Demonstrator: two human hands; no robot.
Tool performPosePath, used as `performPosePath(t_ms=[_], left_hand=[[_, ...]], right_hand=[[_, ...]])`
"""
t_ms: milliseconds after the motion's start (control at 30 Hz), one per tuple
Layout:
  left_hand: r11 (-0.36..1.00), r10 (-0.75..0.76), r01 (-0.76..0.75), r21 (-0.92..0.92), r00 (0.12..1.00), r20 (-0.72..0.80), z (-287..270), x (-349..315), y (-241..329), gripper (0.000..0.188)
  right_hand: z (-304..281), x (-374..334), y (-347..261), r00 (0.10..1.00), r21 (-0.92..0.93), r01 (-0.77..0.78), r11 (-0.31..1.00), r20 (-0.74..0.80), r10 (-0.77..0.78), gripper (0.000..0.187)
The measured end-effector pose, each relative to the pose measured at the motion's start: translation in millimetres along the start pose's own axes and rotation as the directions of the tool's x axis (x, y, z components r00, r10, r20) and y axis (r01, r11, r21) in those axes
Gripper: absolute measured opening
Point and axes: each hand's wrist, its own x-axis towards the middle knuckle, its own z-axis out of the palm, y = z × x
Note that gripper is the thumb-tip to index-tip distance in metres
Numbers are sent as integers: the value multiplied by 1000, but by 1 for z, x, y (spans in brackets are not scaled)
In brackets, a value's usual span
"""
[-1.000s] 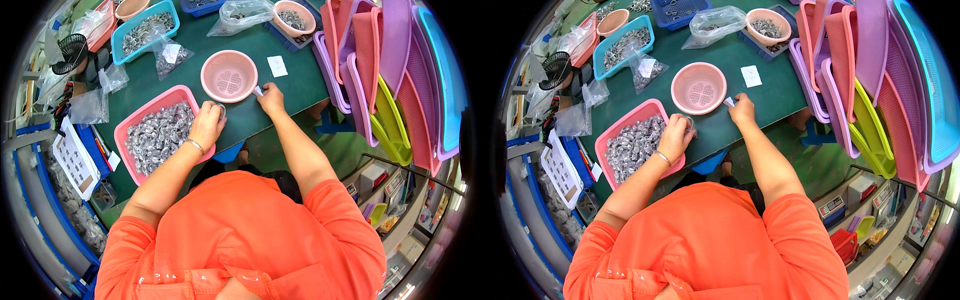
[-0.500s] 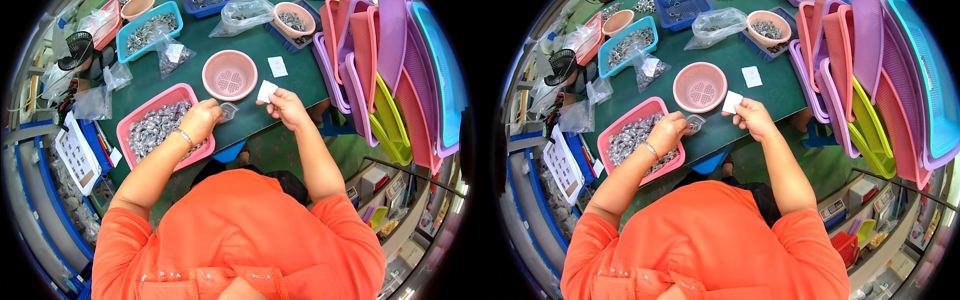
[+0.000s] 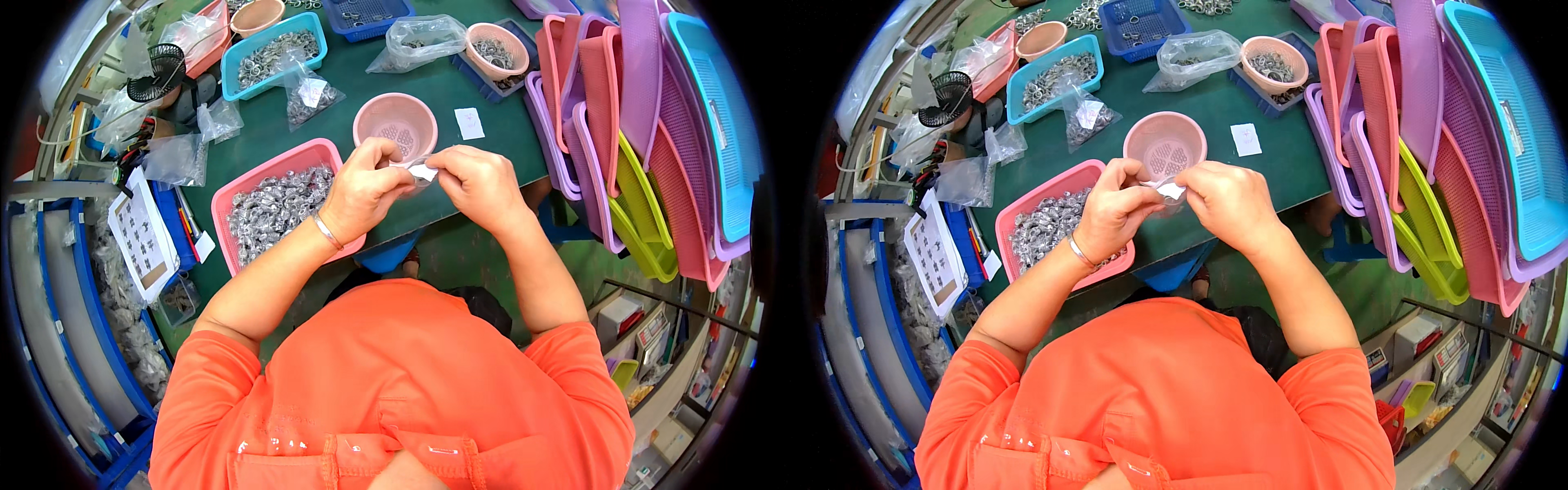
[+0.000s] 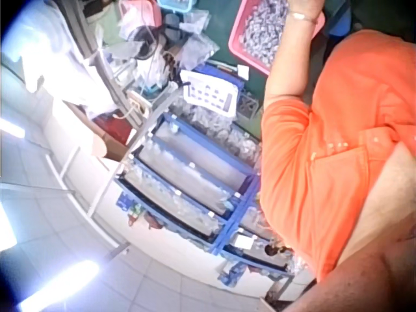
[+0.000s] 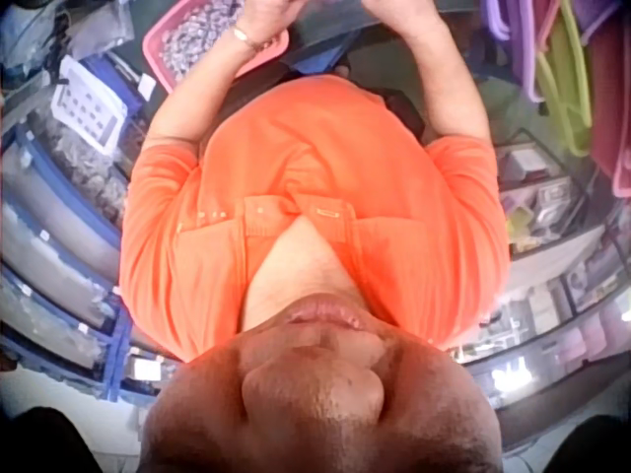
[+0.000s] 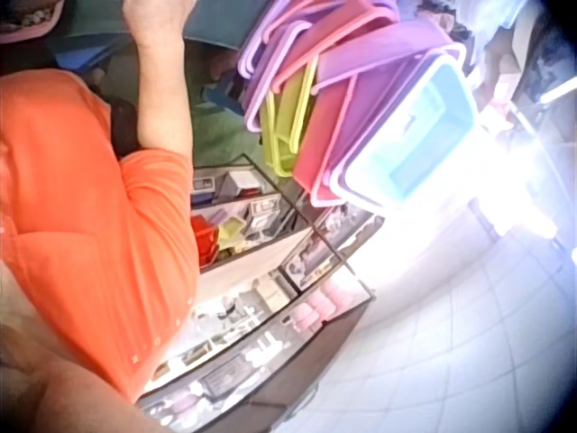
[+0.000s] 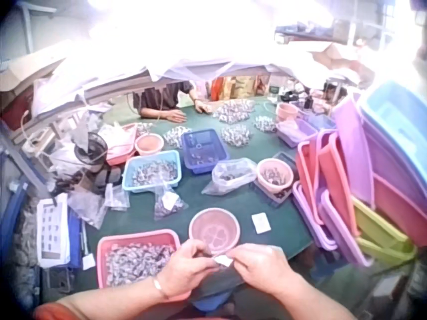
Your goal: The person sorts small metal rings from a pink basket into a bowl, then transfers them into a clear plastic bag. They seal the bag, place a label on it, and move the packaged item to a shelf. The person then retrieves a larger bag of parts and pours them into a container.
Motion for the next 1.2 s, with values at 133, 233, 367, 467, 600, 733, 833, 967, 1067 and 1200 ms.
performPosePath(t_ms=[133,233,367,467,600,733,833,967,1067,1200], left_hand=[[998,53,-54,12,997,47,-5,9,12,22],[997,71,-71,5,997,11,-10,18,20,22],[991,121,-123,-60,992,-28,-21,40,31,21],[989,110,-109,-101,994,1,-27,53,47,18],[990,107,-108,-93,994,-18,-30,57,49,31],[680,-299,230,-696,954,23,-18,46,43,75],[378,-367,476,-794,865,343,-19,36,51,97],[227,-426,478,-849,832,355,-6,30,70,69],[204,-483,399,-894,835,262,-3,34,85,47],[262,-554,340,-903,819,147,-8,36,90,41]], right_hand=[[-16,6,-13,980,-109,95,990,187,-73,16],[-35,17,-14,905,345,-43,938,411,-109,15],[-60,24,-27,859,293,-71,954,503,-91,20],[-62,29,-31,873,98,39,994,480,-81,17],[-79,34,-39,888,92,59,994,450,-94,10],[-102,42,-51,859,209,-297,932,484,166,14],[-119,48,-59,878,297,-322,899,448,167,15],[-128,54,-63,875,373,-350,859,458,157,17],[-133,58,-65,861,368,-395,842,468,199,17],[-135,60,-64,861,301,-332,894,484,157,17]])
